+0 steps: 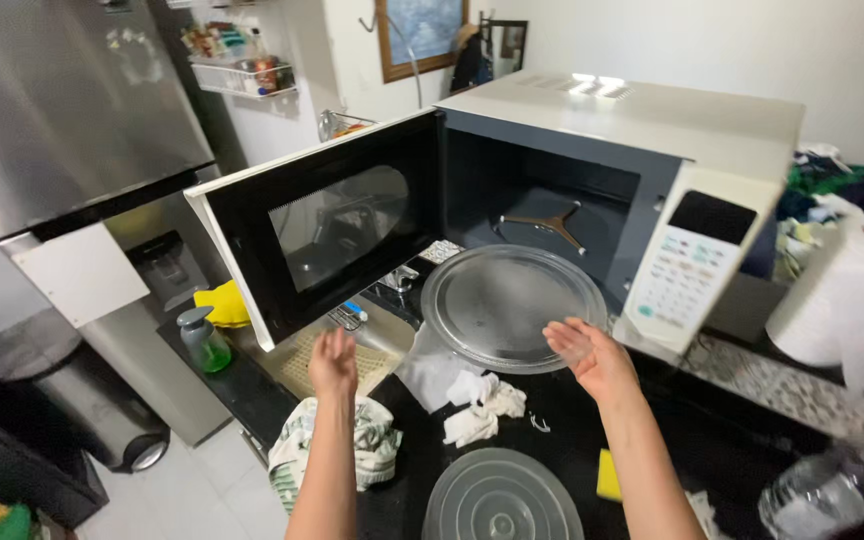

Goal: The person wipes the inside and outside of a microwave turntable and its cover with a cloth, then places the turntable and cover back inside the microwave.

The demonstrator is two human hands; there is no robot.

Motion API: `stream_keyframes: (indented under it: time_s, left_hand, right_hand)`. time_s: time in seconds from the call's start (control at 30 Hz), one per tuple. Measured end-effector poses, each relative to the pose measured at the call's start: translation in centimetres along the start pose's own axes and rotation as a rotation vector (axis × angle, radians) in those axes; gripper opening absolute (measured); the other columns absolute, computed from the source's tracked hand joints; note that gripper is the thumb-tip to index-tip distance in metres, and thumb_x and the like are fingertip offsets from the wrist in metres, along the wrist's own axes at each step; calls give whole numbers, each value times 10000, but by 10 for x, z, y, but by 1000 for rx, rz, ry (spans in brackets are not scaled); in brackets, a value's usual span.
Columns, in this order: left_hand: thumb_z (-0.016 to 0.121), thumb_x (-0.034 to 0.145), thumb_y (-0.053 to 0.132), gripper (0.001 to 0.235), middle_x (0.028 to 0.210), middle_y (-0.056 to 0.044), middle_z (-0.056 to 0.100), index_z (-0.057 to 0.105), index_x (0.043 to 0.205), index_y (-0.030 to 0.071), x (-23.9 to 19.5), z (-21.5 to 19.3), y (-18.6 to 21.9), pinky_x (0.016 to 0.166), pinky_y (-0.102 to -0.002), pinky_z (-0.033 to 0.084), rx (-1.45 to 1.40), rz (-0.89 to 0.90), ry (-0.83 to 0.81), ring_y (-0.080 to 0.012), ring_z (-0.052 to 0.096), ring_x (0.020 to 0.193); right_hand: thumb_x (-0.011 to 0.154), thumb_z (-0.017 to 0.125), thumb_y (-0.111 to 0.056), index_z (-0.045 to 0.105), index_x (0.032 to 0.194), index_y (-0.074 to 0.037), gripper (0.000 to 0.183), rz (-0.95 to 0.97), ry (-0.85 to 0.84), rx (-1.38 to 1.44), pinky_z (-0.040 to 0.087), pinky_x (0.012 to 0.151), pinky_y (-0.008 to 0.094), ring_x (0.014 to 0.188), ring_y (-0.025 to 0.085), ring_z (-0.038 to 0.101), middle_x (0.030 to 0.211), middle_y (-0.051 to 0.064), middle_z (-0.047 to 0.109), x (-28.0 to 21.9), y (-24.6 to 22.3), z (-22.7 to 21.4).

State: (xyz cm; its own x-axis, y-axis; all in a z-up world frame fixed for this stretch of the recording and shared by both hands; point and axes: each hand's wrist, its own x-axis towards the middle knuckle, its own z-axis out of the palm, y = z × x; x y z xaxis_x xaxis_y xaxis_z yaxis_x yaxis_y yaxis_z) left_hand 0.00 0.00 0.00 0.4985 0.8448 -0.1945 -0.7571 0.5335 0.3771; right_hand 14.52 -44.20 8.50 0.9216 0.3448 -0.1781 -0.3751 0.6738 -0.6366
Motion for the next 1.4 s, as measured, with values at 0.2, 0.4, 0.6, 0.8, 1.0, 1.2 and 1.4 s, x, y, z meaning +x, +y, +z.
stream_keyframes:
  time_s: [0.2,0.4,0.6,0.8,1.0,1.2,1.4]
  left_hand:
    - [850,919,384,777,1410,-110,449,419,1502,106,77,31,-40,1183,-659,287,192,-168,-80,-272,564,1311]
    - [877,892,247,406,950,-84,617,622,1141,52,128,52,-29,979,-639,441,221,-79,-8,-318,683,925]
    - [842,913,176,477,1032,-80,608,515,1238,53,127,51,-38,1063,-725,387,179,-84,-30,-370,709,1109]
    - [822,937,222,454,1120,-51,667,502,1258,203,140,64,-57,1087,-646,408,127,-63,-66,-297,699,1145]
    - [775,910,317,181,819,73,684,654,1014,231,112,73,-87,707,-251,498,179,-53,-38,-90,641,704]
    - [799,852,122,559,1306,-252,693,646,1372,-13,0,210,-111,1106,-503,477,1256,249,-811,-382,616,1297]
    - [775,682,697,873,1672,44,319,505,1470,435,3,266,-79,1260,-656,133,2531,1651,-1554,-203,210,1569]
  right_hand:
    - [935,623,-49,685,1196,9,275,49,-38,66,563,1023,571,1173,436,670,1250,300,661,30,2,11]
    - [875,625,38,701,1163,11,300,25,-46,226,524,1083,594,1213,450,654,1238,313,669,75,11,18]
    - [819,647,122,649,1211,2,410,-17,-4,329,530,1067,621,1127,452,701,1194,320,692,153,13,42]
    - [839,650,107,619,1123,-102,354,-96,56,284,403,1158,639,1123,402,713,1181,248,714,240,21,20]
    - [843,633,146,597,1112,-86,358,-81,99,403,521,1049,656,1122,455,695,1175,281,689,286,22,-12]
    - [890,592,154,545,1157,-63,347,-50,110,421,493,1065,694,1199,493,640,1265,318,633,281,10,-14]
    - [947,549,49,463,1199,-95,303,54,42,248,416,1088,704,1296,495,570,1378,258,596,242,-4,2]
